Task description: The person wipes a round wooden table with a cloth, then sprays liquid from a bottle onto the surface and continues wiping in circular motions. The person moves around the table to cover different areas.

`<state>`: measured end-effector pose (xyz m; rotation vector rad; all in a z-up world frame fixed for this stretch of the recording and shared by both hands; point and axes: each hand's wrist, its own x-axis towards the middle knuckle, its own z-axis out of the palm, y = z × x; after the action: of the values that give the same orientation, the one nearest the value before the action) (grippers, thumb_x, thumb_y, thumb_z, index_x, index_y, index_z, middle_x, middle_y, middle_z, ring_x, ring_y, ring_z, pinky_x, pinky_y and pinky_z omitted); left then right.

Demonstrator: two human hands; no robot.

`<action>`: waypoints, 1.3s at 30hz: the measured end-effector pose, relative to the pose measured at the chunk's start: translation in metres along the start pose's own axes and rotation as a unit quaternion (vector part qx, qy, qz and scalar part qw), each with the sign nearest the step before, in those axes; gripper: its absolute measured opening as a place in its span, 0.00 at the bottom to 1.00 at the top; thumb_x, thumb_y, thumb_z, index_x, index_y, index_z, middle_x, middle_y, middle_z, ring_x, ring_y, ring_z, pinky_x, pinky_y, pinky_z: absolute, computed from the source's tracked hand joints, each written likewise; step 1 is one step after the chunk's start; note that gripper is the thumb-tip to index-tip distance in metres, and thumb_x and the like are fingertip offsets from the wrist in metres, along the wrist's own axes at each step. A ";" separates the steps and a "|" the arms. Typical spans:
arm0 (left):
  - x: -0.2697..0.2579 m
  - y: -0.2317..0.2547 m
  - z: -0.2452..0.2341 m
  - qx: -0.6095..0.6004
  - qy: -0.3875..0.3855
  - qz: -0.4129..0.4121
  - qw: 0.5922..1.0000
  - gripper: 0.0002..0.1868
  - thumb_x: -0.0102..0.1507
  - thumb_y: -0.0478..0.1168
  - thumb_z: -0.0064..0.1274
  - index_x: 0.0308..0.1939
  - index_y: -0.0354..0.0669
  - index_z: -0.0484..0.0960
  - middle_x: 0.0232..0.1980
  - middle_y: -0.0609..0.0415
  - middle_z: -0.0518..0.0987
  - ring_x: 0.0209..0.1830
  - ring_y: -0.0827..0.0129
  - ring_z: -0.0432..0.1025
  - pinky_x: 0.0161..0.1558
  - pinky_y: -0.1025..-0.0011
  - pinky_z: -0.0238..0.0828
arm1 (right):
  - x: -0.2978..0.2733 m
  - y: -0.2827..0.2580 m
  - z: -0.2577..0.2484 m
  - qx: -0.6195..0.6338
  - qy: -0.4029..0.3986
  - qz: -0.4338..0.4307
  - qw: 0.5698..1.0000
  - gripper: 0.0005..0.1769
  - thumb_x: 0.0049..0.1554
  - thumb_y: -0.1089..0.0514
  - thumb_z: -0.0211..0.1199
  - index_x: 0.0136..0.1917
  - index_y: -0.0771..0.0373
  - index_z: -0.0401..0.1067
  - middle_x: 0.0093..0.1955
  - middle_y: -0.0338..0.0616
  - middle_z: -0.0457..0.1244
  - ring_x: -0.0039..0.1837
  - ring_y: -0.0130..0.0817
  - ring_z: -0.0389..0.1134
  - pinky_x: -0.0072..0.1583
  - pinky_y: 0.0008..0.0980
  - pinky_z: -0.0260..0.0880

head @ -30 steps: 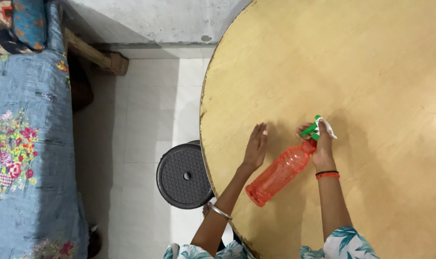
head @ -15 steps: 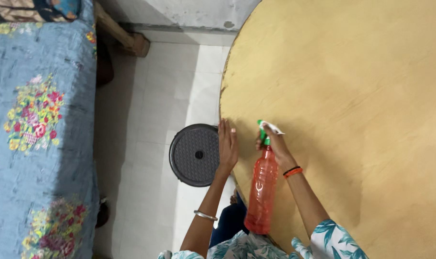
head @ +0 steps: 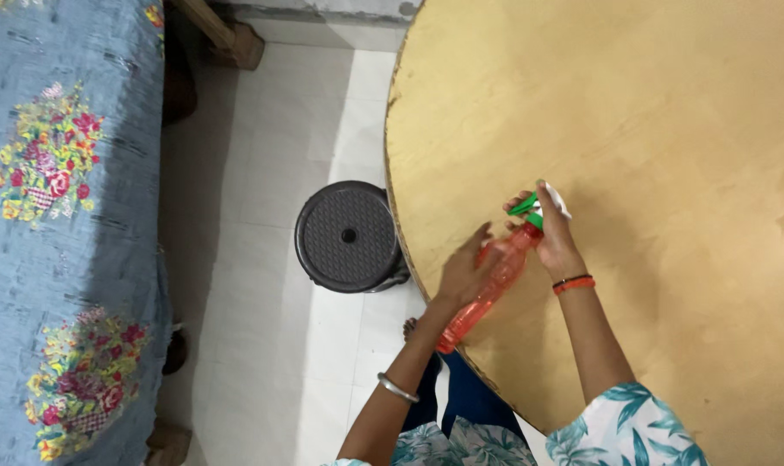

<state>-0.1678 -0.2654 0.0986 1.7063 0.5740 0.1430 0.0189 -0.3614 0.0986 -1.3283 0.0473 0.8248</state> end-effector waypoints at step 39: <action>-0.105 0.056 0.128 -0.192 0.370 -0.054 0.908 0.32 0.60 0.52 0.60 0.60 0.34 0.74 0.45 0.43 0.84 0.42 0.64 0.80 0.46 0.65 0.77 | -0.075 0.003 0.055 -0.343 -0.197 -0.030 0.918 0.21 0.60 0.49 0.72 0.54 0.70 0.74 0.38 0.39 0.61 0.38 0.25 0.61 0.41 0.30 0.66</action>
<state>-0.1913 -0.4325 0.1459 1.1940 1.1138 0.7948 -0.0596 -0.3516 0.1472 -1.7721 -0.6548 1.0946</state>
